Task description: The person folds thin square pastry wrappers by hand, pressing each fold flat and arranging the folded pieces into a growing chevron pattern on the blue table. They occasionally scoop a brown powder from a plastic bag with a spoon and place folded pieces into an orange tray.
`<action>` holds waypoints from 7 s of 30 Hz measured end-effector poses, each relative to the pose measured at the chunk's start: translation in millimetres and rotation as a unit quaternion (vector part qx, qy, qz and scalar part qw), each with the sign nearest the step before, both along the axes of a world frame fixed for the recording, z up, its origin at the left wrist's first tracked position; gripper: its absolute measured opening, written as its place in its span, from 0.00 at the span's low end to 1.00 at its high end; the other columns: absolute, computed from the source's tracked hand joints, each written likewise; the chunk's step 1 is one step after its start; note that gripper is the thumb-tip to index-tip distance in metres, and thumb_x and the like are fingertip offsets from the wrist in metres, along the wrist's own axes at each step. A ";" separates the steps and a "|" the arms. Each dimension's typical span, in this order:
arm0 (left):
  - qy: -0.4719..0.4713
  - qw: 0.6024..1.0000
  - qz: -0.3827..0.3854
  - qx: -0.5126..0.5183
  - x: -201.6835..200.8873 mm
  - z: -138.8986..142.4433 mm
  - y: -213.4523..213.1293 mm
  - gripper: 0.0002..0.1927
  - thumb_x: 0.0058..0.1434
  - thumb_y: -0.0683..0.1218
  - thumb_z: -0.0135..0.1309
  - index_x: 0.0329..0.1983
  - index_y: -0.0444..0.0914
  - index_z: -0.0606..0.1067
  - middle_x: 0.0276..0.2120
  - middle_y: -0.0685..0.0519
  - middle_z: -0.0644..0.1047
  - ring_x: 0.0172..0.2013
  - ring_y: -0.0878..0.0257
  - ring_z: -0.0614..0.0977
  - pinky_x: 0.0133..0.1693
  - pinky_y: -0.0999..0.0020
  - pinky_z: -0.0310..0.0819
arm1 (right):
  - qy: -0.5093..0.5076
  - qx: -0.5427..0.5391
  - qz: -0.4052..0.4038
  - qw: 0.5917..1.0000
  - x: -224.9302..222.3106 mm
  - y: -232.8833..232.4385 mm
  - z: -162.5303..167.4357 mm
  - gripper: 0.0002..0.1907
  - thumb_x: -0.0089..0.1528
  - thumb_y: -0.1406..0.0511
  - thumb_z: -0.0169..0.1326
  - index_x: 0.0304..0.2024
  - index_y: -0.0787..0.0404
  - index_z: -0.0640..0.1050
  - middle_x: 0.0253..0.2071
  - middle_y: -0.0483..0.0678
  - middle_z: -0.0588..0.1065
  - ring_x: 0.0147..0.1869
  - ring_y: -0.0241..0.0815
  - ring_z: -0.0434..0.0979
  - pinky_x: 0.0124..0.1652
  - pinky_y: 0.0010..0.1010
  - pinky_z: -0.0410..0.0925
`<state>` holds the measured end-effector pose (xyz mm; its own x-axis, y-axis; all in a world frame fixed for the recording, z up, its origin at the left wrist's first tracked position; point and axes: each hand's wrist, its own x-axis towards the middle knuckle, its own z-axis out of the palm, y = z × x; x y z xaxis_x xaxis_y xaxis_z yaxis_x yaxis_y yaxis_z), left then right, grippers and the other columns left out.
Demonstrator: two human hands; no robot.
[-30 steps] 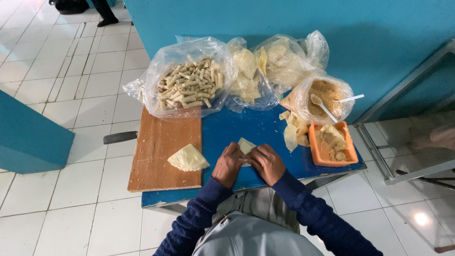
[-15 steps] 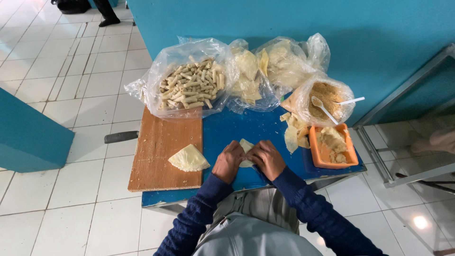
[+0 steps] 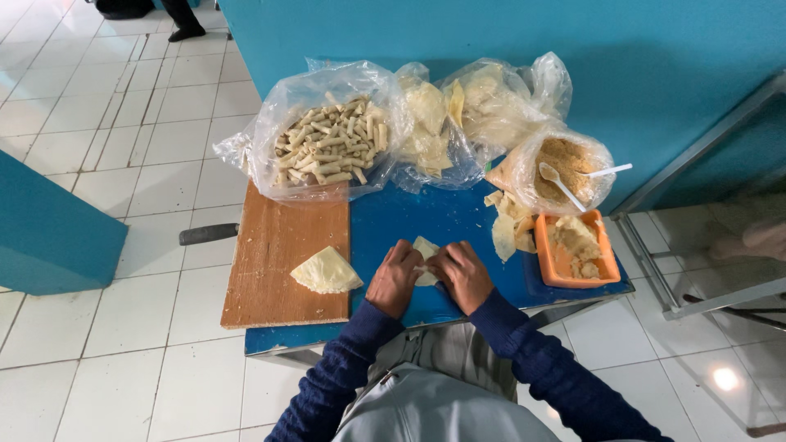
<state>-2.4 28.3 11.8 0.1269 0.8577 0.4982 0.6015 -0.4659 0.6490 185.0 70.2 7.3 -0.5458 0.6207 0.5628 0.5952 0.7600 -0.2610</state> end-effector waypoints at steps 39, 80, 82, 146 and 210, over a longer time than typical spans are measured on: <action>0.117 0.992 0.041 0.038 6.5 -0.3 -48.7 0.21 0.58 0.37 0.48 0.56 0.30 0.74 0.57 0.42 0.73 0.59 0.48 0.74 0.55 0.58 0.73 | 0.139 -0.363 0.038 0.920 -9.9 55.1 44.9 0.30 0.64 0.71 0.57 0.69 0.53 0.69 0.41 0.44 0.82 0.43 0.32 0.81 0.44 0.23 0.73; -0.371 0.916 0.088 -0.122 13.6 -1.7 -24.5 0.24 0.62 0.41 0.57 0.59 0.33 0.65 0.50 0.45 0.72 0.41 0.60 0.78 0.41 0.67 0.78 | 0.047 -0.404 0.082 0.910 -28.5 63.5 87.1 0.11 0.63 0.66 0.58 0.47 0.65 0.83 0.39 0.43 0.84 0.42 0.31 0.83 0.43 0.24 0.75; -0.248 0.957 0.135 -0.066 15.2 2.6 -27.4 0.27 0.59 0.40 0.59 0.60 0.31 0.64 0.51 0.42 0.70 0.44 0.52 0.76 0.43 0.61 0.77 | 0.169 -0.416 0.117 0.886 -57.8 90.8 109.4 0.16 0.68 0.65 0.56 0.58 0.63 0.80 0.44 0.54 0.82 0.42 0.37 0.77 0.43 0.26 0.73; -0.052 0.991 0.126 -0.012 17.2 -2.5 -50.9 0.24 0.54 0.33 0.55 0.56 0.31 0.68 0.51 0.39 0.73 0.36 0.44 0.80 0.38 0.55 0.77 | -0.003 -0.149 -0.356 0.922 196.2 79.1 94.3 0.13 0.67 0.56 0.57 0.46 0.55 0.85 0.31 0.54 0.80 0.30 0.50 0.80 0.34 0.38 0.71; -0.018 0.998 -0.046 0.034 -9.4 3.2 -49.7 0.27 0.51 0.34 0.63 0.55 0.33 0.70 0.46 0.46 0.78 0.47 0.49 0.79 0.48 0.56 0.75 | 0.004 0.095 -0.177 0.980 85.2 3.8 74.2 0.12 0.59 0.71 0.58 0.45 0.55 0.81 0.46 0.48 0.74 0.52 0.52 0.74 0.52 0.43 0.66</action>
<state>-11.8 -21.4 14.9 0.1838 0.8070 0.5613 0.5307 -0.5621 0.6344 270.1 74.0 81.5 -0.3105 0.6531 0.6907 0.8283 0.5424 -0.1405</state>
